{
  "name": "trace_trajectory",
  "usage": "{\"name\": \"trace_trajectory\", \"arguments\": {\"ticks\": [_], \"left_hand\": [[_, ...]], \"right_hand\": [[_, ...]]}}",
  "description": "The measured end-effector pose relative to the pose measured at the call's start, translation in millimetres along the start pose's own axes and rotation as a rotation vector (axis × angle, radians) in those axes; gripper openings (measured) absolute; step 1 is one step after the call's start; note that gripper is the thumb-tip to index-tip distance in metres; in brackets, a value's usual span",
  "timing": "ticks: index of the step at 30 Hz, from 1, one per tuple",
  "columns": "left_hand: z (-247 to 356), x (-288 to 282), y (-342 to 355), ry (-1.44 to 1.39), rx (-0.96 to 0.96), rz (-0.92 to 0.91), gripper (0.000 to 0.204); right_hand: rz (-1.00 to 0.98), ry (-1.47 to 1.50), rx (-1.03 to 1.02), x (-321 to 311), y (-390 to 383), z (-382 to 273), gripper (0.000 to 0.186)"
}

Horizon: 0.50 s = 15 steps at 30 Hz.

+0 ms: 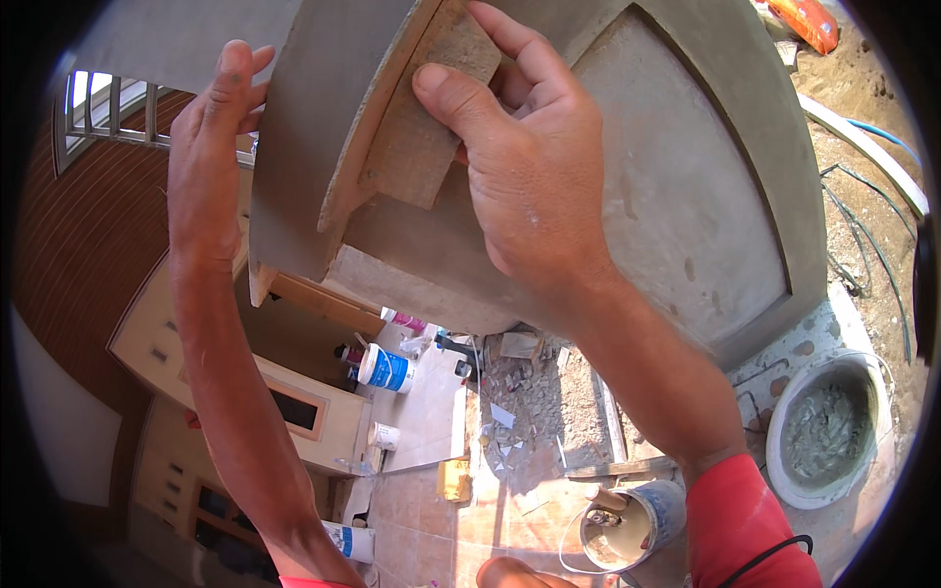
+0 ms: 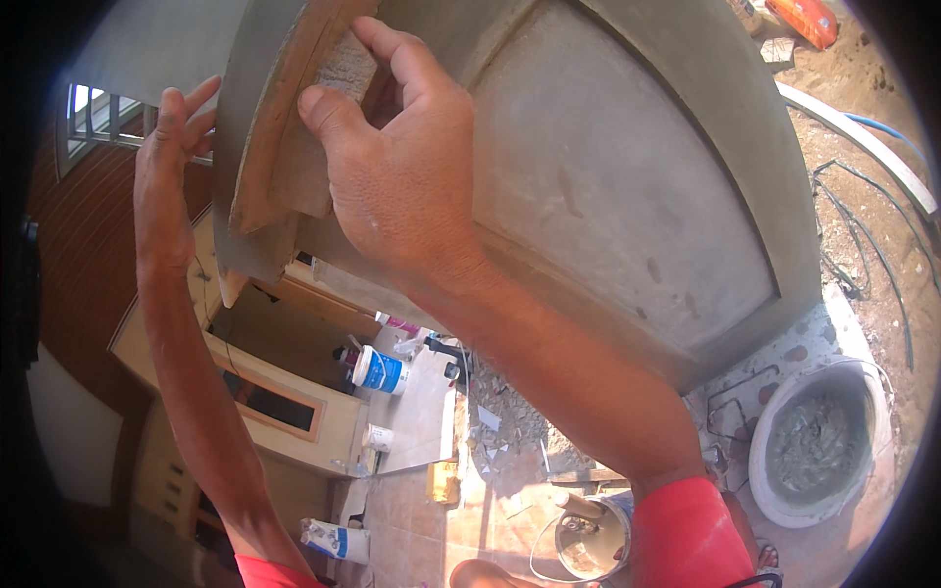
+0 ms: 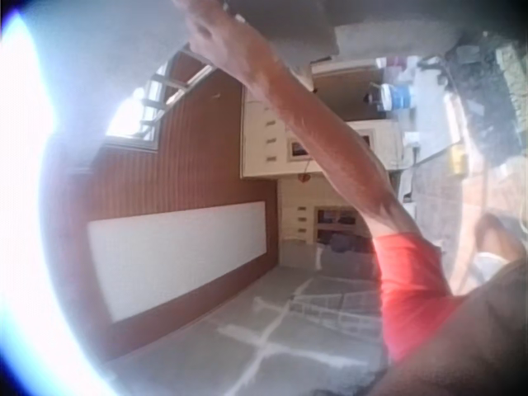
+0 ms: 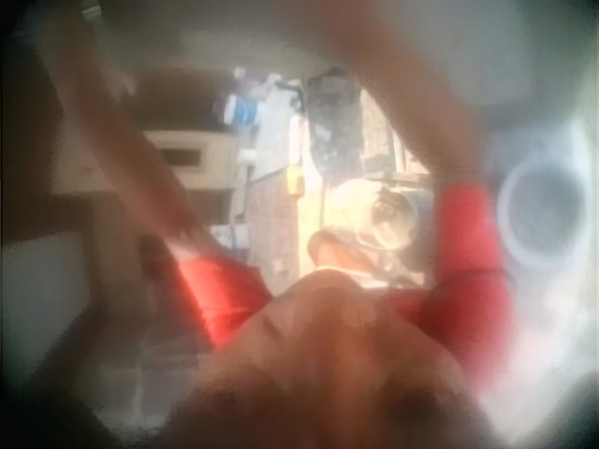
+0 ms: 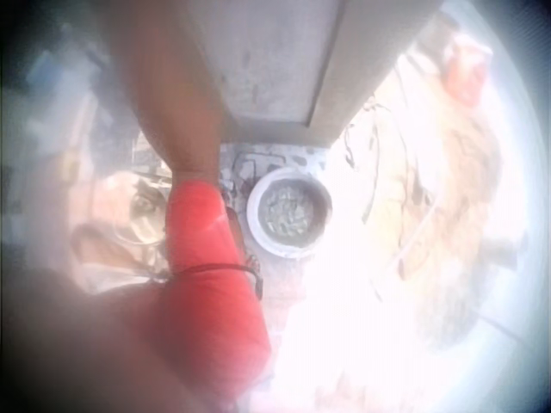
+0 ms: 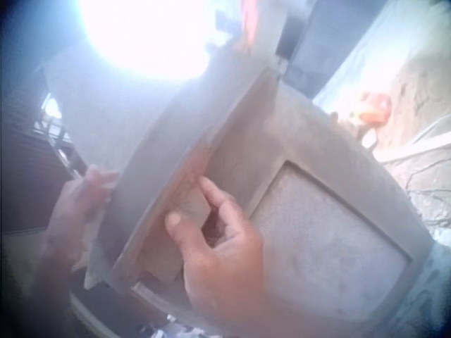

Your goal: The person applies and smooths plaster on a concrete pillar using a trowel and a wooden float. They repeatedly scoop material from a bucket, apply it to the pillar surface, and smooth the edges and corners.

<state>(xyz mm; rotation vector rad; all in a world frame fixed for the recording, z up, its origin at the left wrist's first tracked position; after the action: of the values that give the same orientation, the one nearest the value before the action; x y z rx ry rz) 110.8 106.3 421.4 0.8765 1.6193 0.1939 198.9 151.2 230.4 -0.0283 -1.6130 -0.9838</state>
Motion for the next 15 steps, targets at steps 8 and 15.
{"name": "trace_trajectory", "arguments": {"ticks": [8,15], "left_hand": [[3.8,0.2,1.2,-0.045,-0.004,0.008,0.097],[1.8,1.0,-0.2,-0.009,0.031,-0.006,0.098]], "right_hand": [[-0.01,0.114,0.181,23.6,-56.6,22.0,0.054],[0.037,0.211,-0.038,-23.2,0.3,-25.8,0.056]]}}
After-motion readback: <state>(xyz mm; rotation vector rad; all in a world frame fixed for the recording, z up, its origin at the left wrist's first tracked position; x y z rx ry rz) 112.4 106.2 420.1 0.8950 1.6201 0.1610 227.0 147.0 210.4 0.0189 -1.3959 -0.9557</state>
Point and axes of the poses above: each hand's wrist, its own y-axis towards the middle knuckle, its own x-axis out of the palm, z = x × y, the point moved 3 cm from there along y, towards the middle knuckle, and after that the axes turned 9 degrees about -z, right-handed, at the moved point
